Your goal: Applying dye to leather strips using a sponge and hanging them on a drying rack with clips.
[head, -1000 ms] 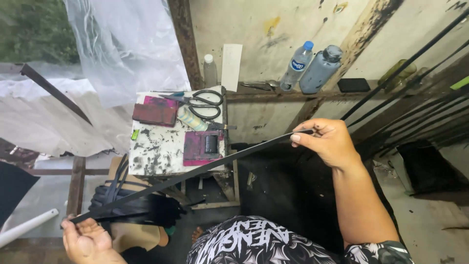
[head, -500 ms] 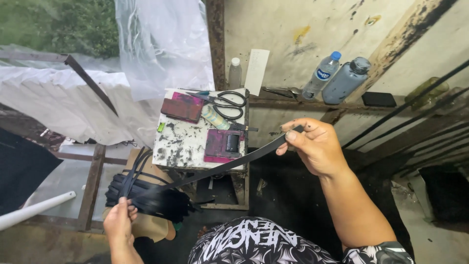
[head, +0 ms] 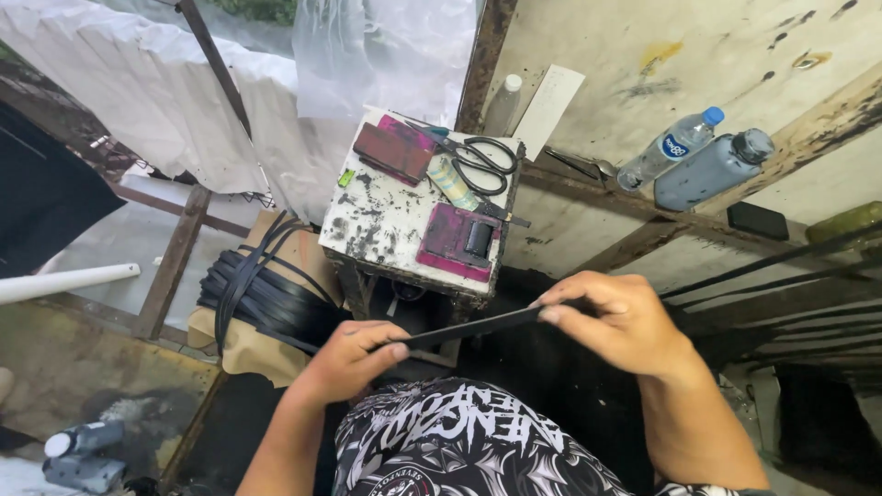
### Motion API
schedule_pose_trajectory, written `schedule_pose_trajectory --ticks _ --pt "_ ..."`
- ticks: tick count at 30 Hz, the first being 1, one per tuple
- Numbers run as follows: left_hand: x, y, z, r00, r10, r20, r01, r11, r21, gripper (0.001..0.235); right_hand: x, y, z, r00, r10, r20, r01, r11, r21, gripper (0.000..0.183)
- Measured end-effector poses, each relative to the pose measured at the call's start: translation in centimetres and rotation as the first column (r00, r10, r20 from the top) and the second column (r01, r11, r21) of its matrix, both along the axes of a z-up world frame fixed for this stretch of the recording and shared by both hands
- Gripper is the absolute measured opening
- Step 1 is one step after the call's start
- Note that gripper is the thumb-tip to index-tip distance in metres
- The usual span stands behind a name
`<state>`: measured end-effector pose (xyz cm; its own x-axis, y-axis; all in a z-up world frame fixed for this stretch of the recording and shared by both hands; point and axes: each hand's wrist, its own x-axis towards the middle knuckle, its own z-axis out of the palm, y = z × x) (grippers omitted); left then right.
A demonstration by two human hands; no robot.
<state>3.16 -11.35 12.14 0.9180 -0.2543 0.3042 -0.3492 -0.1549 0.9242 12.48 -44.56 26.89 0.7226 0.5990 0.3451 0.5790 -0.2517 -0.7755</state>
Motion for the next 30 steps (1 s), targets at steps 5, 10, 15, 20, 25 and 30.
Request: schedule_pose_trajectory --ticks 5,10,15,20,25,30 --pt "-0.7 5.2 2.2 0.961 0.277 -0.022 -0.262 0.930 0.259 0.013 0.6 -2.5 2.1 0.986 -0.132 0.102 0.156 0.949 -0.276 0.020" --pt "0.2 6.0 5.8 0.922 0.367 0.124 -0.385 0.836 0.392 0.014 1.9 -1.5 0.1 0.975 -0.109 0.192 0.204 0.779 -0.593 0.019" --pt "2.2 5.8 9.6 0.757 0.318 0.571 -0.584 0.722 0.372 0.013 5.5 -0.2 -4.7 0.933 -0.024 0.359 0.275 0.691 -0.668 0.010" --pt "4.0 5.8 11.4 0.585 0.299 0.754 -0.716 0.627 0.307 0.012 8.1 3.1 -7.1 0.957 -0.136 0.257 0.221 0.914 -0.339 0.011" --pt "5.3 5.3 13.0 0.453 0.250 0.856 -0.744 0.635 0.208 0.011 10.3 5.1 -11.7 0.943 -0.231 0.240 0.244 0.969 -0.026 0.012" --pt "6.2 4.4 13.7 0.412 0.227 0.883 -0.713 0.683 0.157 0.009 11.3 5.8 -14.7 0.916 -0.268 0.300 0.239 0.962 0.129 0.011"
